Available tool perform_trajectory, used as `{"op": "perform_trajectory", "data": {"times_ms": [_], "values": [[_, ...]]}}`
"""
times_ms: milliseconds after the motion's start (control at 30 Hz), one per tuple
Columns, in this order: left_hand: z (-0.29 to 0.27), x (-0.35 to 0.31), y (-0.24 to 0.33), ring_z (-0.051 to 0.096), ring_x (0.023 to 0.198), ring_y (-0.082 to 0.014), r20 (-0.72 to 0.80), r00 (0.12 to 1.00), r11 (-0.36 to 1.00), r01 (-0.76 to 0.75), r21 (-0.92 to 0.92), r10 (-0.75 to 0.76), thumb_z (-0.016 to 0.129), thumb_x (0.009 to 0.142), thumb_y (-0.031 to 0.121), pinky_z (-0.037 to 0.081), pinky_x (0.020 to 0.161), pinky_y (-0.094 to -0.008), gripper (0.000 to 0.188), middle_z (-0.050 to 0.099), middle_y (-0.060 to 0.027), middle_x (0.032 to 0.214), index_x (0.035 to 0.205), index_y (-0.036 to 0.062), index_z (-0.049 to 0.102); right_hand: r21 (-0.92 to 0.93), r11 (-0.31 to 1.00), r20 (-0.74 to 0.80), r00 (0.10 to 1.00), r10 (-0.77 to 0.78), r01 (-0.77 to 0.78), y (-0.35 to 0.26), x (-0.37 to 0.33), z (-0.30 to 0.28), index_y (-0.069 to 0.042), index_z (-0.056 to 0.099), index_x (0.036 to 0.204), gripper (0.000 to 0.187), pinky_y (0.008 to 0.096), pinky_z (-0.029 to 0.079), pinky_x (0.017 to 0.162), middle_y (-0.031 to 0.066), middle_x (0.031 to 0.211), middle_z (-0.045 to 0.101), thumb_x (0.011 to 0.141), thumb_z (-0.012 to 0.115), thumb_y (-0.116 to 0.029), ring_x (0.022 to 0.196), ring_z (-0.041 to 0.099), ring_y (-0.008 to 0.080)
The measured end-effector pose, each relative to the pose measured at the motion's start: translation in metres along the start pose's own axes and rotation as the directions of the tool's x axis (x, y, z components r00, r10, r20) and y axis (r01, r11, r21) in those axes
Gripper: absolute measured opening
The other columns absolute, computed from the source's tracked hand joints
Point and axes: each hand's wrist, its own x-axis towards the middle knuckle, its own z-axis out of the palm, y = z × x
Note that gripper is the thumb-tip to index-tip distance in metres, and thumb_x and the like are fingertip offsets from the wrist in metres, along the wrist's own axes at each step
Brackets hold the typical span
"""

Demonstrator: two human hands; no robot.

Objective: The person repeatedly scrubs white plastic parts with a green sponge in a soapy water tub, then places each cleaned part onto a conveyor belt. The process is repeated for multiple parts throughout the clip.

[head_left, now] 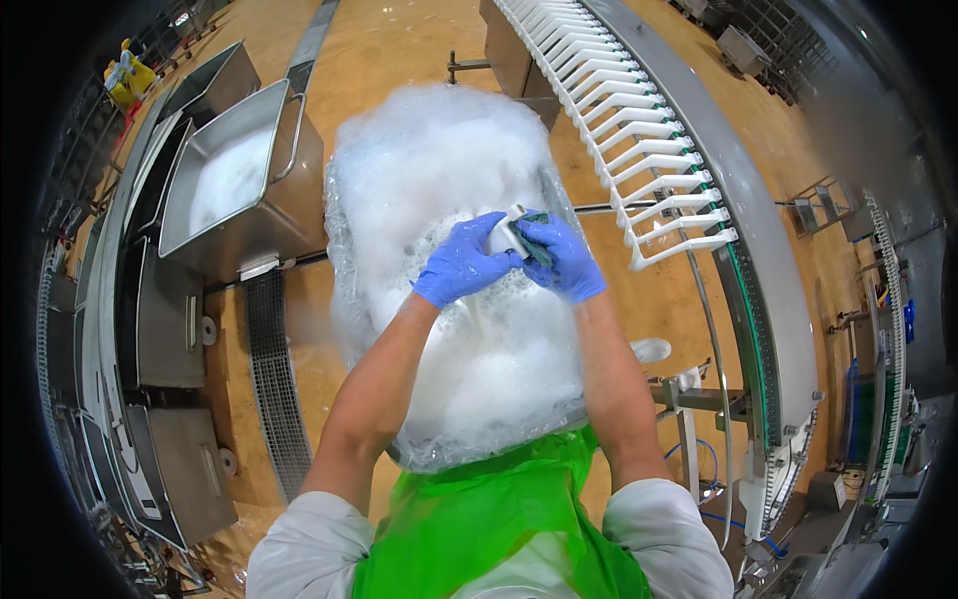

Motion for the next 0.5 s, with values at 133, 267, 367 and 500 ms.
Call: {"op": "perform_trajectory", "data": {"times_ms": [133,267,367,500], "values": [[-0.013,-0.001,-0.002,0.056,0.078,-0.0151,0.135,0.985,0.960,0.134,-0.244,-0.103,0.064,0.080,0.026,0.047,0.073,-0.0301,0.042,0.063,-0.0084,0.086,0.115,0.0027,0.060,-0.627,0.770,-0.276,0.958,-0.079,-0.117,0.009,0.009,-0.006,0.001,0.060,0.103,0.023,0.0278,0.049,0.044,0.0095,0.075,0.063,0.088,0.062,-0.017,0.054,0.062,0.0155],[-0.012,0.005,-0.010,0.052,0.080,-0.0119,0.155,0.978,0.916,0.185,-0.357,-0.137,0.059,0.086,0.021,0.046,0.073,-0.0285,0.037,0.060,-0.0047,0.092,0.117,0.0020,0.057,-0.954,0.237,-0.242,0.937,-0.252,-0.182,0.054,0.033,-0.048,0.000,0.064,0.107,0.036,0.0407,0.052,0.084,0.0246,0.103,0.065,0.077,0.061,-0.020,0.093,0.064,0.0367],[-0.006,0.003,-0.024,0.051,0.084,-0.0119,0.168,0.973,0.874,0.217,-0.434,-0.158,0.055,0.088,0.022,0.045,0.077,-0.0284,0.039,0.059,-0.0045,0.097,0.122,0.0022,0.053,-0.986,-0.128,-0.117,0.990,0.079,-0.106,0.068,0.023,-0.033,-0.007,0.069,0.099,0.028,0.0428,0.049,0.088,0.0186,0.109,0.065,0.077,0.059,-0.020,0.099,0.061,0.0389],[-0.017,0.000,-0.006,0.052,0.096,-0.0147,0.081,0.990,0.943,0.138,-0.304,-0.119,0.050,0.089,0.024,0.042,0.089,-0.0309,0.045,0.060,-0.0078,0.111,0.129,0.0023,0.049,-0.973,0.165,-0.199,0.954,-0.225,-0.164,0.034,0.022,-0.012,-0.011,0.070,0.101,0.022,0.0449,0.049,0.081,0.0154,0.102,0.067,0.084,0.061,-0.021,0.091,0.064,0.0370]]}}
